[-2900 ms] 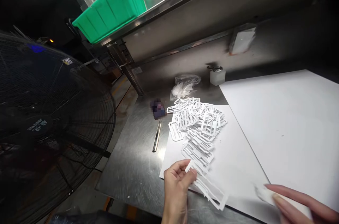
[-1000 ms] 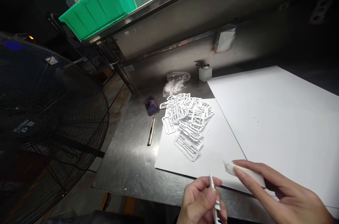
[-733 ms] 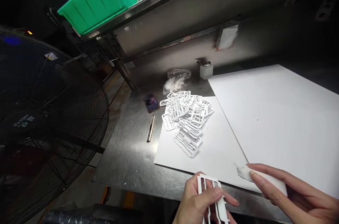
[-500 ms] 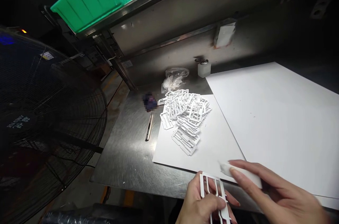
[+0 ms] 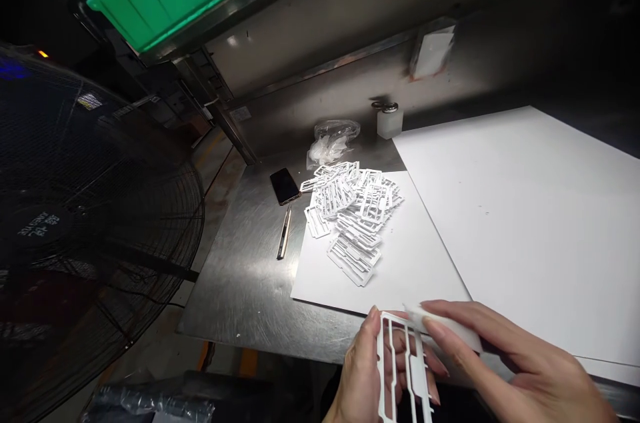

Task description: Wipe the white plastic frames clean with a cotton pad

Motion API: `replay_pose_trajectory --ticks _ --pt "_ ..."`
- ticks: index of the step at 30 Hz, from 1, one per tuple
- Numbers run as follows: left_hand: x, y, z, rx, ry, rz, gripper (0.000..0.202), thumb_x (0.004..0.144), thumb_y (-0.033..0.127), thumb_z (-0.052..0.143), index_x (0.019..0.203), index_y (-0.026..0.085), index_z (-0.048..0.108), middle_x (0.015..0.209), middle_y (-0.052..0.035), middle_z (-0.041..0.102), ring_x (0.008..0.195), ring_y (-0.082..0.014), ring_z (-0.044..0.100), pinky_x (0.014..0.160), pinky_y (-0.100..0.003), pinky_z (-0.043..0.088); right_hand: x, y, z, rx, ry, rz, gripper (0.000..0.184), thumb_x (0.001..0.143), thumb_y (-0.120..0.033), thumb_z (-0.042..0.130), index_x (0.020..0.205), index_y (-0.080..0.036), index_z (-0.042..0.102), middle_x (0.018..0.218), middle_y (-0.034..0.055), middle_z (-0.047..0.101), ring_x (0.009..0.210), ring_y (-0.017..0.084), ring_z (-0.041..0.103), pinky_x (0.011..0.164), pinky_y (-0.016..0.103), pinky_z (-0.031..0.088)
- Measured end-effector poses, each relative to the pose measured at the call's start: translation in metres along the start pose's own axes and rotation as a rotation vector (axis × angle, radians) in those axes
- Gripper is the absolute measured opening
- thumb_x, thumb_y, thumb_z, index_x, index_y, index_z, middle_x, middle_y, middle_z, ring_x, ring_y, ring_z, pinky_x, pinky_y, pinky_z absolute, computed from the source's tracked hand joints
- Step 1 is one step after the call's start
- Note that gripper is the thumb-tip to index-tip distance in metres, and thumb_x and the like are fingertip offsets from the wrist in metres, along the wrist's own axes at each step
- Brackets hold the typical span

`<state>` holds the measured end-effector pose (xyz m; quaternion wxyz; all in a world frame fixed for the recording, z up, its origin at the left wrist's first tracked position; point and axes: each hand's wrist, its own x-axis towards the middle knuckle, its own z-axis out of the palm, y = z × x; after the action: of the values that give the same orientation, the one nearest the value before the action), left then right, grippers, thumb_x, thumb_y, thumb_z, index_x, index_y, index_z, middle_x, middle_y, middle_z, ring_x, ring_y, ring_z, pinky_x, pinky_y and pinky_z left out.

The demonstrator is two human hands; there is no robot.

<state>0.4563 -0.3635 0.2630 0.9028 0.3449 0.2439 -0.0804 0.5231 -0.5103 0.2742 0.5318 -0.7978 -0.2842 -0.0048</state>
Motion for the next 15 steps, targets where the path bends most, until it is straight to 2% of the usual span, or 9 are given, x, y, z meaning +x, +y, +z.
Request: replay_pose_trajectory --ticks 3,6,10,15 --pt "-0.003 0.000 0.002 -0.164 -0.025 -0.037 0.059 0.092 0.058 0.048 0.089 0.005 0.073 0.070 -0.0090 0.066 0.056 -0.0137 0.059 0.057 -0.025 0.043 0.011 -0.015 0.017 0.068 -0.035 -0.110 0.018 0.110 -0.044 0.054 0.116 -0.031 0.065 0.106 -0.0014 0.065 0.083 0.017 0.067 0.062 0.011 0.058" --pt "-0.008 0.006 0.006 -0.360 -0.042 -0.043 0.049 0.098 0.049 0.042 0.097 0.011 0.073 0.081 -0.0086 0.069 0.068 -0.0166 0.063 0.063 -0.028 0.045 0.014 -0.021 0.028 0.082 -0.067 -0.133 0.017 0.112 -0.041 0.049 0.118 -0.031 0.062 0.107 -0.0021 0.064 0.086 0.015 0.066 0.073 0.013 0.058" --pt "-0.010 0.016 0.006 -0.481 -0.071 -0.050 0.047 0.100 0.042 0.040 0.111 0.006 0.069 0.102 -0.0121 0.070 0.087 -0.0179 0.065 0.080 -0.028 0.047 0.009 -0.018 0.035 0.043 -0.051 -0.178 0.018 0.113 -0.038 0.047 0.118 -0.029 0.061 0.110 -0.0014 0.064 0.094 0.015 0.064 0.081 0.014 0.054" --pt "-0.004 0.022 0.001 -0.514 -0.022 -0.065 0.043 0.097 0.045 0.047 0.103 0.008 0.067 0.086 -0.0090 0.069 0.082 -0.0179 0.065 0.084 -0.029 0.046 -0.004 -0.025 0.043 0.018 -0.120 -0.265 0.020 0.114 -0.035 0.046 0.125 -0.026 0.060 0.120 0.0019 0.063 0.111 0.022 0.061 0.096 0.022 0.052"
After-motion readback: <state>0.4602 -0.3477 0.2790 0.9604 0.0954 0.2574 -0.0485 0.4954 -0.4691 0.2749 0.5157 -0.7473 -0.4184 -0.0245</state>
